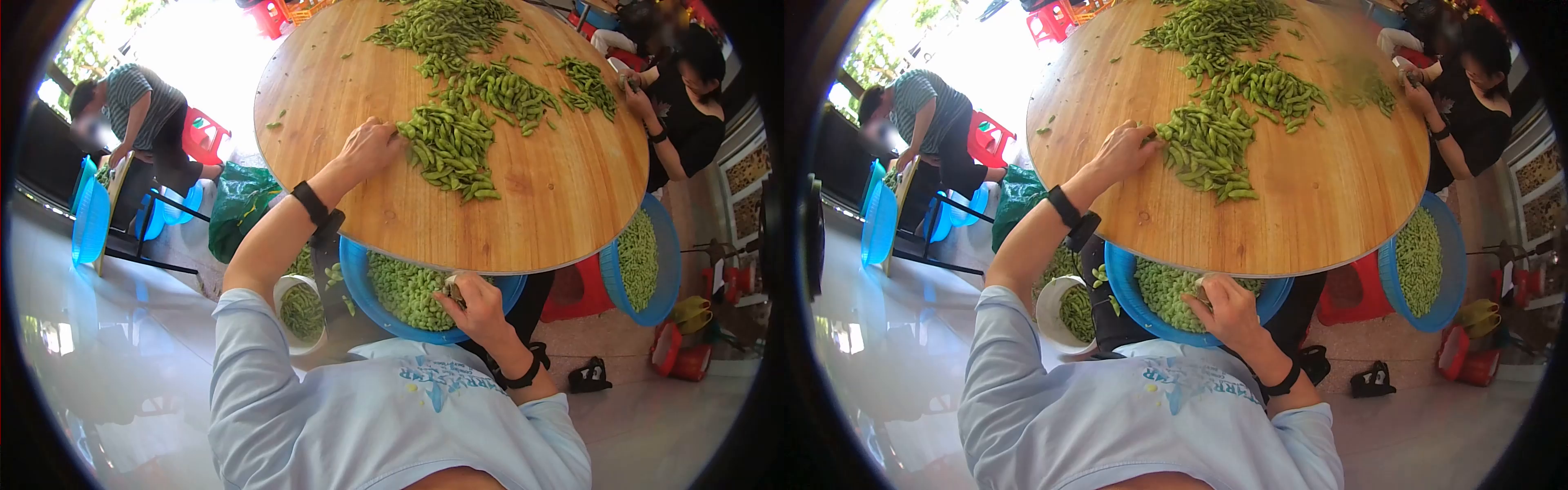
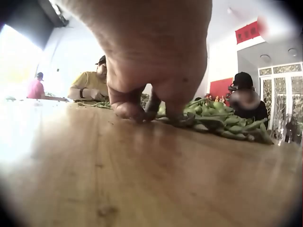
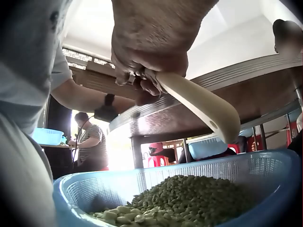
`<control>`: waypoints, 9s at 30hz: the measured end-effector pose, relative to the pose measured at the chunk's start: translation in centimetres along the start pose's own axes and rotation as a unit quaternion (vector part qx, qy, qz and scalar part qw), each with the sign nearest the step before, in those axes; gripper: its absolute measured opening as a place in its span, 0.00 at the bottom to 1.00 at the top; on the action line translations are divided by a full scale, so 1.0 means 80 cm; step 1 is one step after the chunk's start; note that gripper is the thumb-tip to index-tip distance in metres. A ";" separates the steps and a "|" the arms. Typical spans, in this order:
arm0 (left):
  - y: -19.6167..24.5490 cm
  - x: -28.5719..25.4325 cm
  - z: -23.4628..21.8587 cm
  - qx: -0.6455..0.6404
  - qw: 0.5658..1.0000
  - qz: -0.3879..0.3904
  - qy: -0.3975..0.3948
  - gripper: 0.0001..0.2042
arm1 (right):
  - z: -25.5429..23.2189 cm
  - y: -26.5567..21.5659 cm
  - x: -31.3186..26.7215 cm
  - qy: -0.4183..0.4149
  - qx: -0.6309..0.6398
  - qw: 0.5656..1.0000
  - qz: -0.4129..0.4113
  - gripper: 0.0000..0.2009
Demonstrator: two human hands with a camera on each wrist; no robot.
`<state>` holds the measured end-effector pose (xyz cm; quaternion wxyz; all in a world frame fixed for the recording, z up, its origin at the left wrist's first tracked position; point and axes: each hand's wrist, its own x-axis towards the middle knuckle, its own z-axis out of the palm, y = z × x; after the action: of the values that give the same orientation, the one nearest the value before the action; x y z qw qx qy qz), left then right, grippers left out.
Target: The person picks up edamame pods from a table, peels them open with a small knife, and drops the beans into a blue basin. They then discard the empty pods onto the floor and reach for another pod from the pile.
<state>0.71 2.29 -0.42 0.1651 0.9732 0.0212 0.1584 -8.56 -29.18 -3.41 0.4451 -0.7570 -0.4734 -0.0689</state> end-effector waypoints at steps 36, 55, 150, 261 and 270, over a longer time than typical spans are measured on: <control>0.143 -0.161 -0.018 -0.615 0.748 -0.170 -0.183 0.09 | 0.007 -0.006 0.008 0.023 0.697 0.657 0.287 0.18; 0.121 -0.160 0.005 -0.787 0.503 -0.233 -0.272 0.08 | 0.001 -0.008 0.012 0.006 0.733 0.627 0.264 0.16; -0.073 -0.003 -0.023 0.084 0.981 0.170 0.050 0.08 | -0.020 0.023 0.022 -0.052 0.776 0.509 0.369 0.06; 0.003 0.001 0.007 -0.027 0.994 0.083 -0.059 0.11 | -0.029 0.041 0.009 0.070 0.350 0.906 0.228 0.17; 0.062 -0.069 -0.006 -0.345 0.931 -0.093 -0.076 0.11 | -0.015 0.021 0.032 0.036 0.496 0.822 0.277 0.20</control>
<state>-4.70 -2.74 -0.04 0.5059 0.8590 0.0429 0.0659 -5.51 -28.64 -2.40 0.7777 -0.5299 -0.1979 0.2741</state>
